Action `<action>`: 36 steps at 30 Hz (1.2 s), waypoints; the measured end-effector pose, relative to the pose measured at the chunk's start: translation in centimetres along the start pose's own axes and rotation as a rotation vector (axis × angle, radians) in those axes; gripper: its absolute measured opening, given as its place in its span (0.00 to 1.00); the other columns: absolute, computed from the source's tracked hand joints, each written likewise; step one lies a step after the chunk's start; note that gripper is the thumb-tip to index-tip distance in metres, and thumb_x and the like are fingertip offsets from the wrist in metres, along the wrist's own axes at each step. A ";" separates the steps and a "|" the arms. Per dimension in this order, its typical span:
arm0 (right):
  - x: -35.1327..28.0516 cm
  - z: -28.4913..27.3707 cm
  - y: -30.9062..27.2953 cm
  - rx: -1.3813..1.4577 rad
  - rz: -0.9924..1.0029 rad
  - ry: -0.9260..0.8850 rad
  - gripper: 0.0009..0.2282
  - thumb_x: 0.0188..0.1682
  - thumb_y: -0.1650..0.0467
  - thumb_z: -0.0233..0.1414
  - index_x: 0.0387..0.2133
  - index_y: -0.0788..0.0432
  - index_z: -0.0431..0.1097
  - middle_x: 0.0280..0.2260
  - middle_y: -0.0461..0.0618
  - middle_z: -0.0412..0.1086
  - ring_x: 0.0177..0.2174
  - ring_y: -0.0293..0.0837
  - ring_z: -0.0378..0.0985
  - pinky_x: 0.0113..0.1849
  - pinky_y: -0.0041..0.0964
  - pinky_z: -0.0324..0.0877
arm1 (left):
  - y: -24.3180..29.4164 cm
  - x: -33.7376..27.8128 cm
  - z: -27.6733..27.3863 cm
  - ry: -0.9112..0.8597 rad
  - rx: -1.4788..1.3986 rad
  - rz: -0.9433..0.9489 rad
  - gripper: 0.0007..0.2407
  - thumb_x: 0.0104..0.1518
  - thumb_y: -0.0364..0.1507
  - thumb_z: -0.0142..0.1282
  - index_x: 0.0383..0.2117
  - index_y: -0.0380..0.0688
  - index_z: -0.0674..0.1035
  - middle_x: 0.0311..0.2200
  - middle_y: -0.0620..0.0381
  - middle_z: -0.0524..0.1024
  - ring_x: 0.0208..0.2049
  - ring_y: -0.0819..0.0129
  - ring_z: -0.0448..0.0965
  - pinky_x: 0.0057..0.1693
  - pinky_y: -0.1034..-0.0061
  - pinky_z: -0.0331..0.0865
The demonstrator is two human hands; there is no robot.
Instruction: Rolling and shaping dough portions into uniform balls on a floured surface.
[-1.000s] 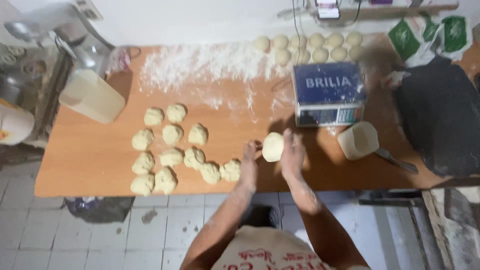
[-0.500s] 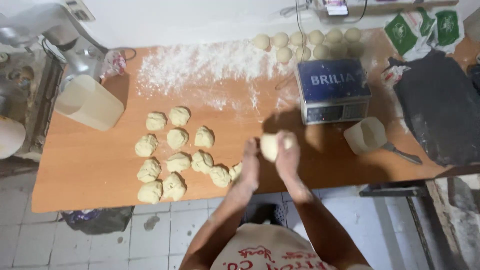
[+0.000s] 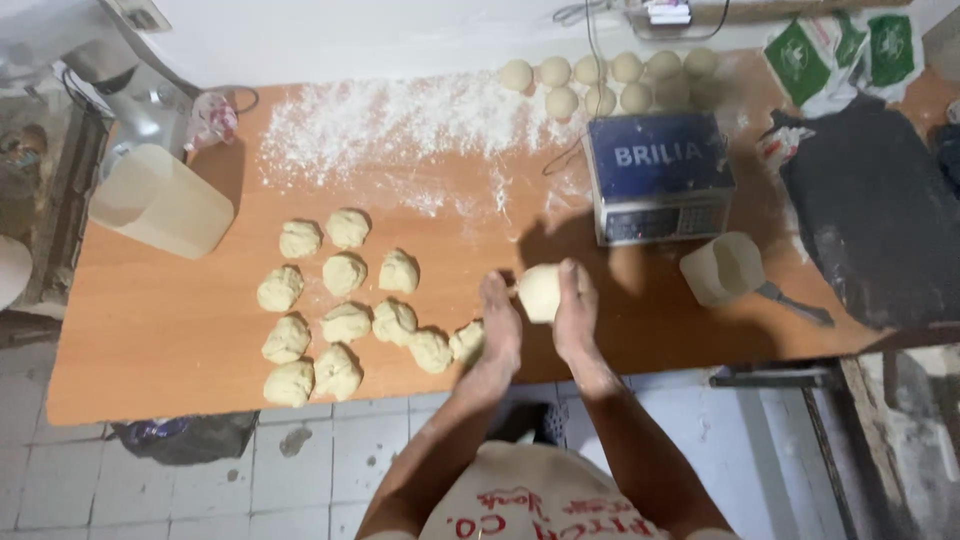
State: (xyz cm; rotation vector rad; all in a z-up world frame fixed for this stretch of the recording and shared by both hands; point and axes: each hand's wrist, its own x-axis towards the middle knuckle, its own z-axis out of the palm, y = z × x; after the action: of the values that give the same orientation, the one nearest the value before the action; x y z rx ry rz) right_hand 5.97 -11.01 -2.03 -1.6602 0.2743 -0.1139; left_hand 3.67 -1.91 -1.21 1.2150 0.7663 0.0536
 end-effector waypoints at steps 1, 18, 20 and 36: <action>0.2 -0.2 0.6 0.080 0.165 -0.213 0.22 0.55 0.53 0.50 0.41 0.61 0.73 0.32 0.54 0.70 0.32 0.45 0.73 0.28 0.37 0.69 | -3.7 2.6 0.4 -0.003 -0.122 0.017 0.26 0.66 0.51 0.35 0.57 0.40 0.64 0.52 0.39 0.60 0.47 0.46 0.61 0.45 0.57 0.55; 4.6 -3.8 3.1 -0.031 0.153 -0.769 0.19 0.55 0.56 0.49 0.48 0.58 0.66 0.42 0.56 0.67 0.39 0.49 0.76 0.27 0.39 0.80 | -6.6 2.9 2.0 0.113 -0.266 0.038 0.17 0.66 0.46 0.44 0.38 0.46 0.79 0.35 0.56 0.79 0.38 0.66 0.81 0.52 0.68 0.75; 4.3 -4.2 -4.2 -0.489 0.080 -0.766 0.32 0.53 0.52 0.48 0.61 0.62 0.52 0.54 0.76 0.62 0.43 0.68 0.77 0.27 0.49 0.83 | -9.3 5.6 0.7 0.285 0.713 0.842 0.13 0.62 0.21 0.39 0.46 0.22 0.75 0.35 0.27 0.76 0.41 0.31 0.78 0.47 0.47 0.72; 2.0 -3.3 -5.6 -0.355 -0.835 -0.551 0.39 0.35 0.66 0.67 0.63 0.61 0.61 0.63 0.65 0.57 0.62 0.67 0.59 0.60 0.61 0.57 | 4.9 -4.5 1.2 0.010 -0.904 -0.237 0.09 0.53 0.31 0.51 0.30 0.41 0.82 0.27 0.52 0.84 0.22 0.65 0.83 0.23 0.70 0.76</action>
State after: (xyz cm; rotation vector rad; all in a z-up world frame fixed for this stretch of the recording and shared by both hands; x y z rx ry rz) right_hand 7.76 -14.18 3.67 -1.9881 -0.8714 -0.2324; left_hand 2.68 -3.00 5.43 0.2651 0.7616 0.1886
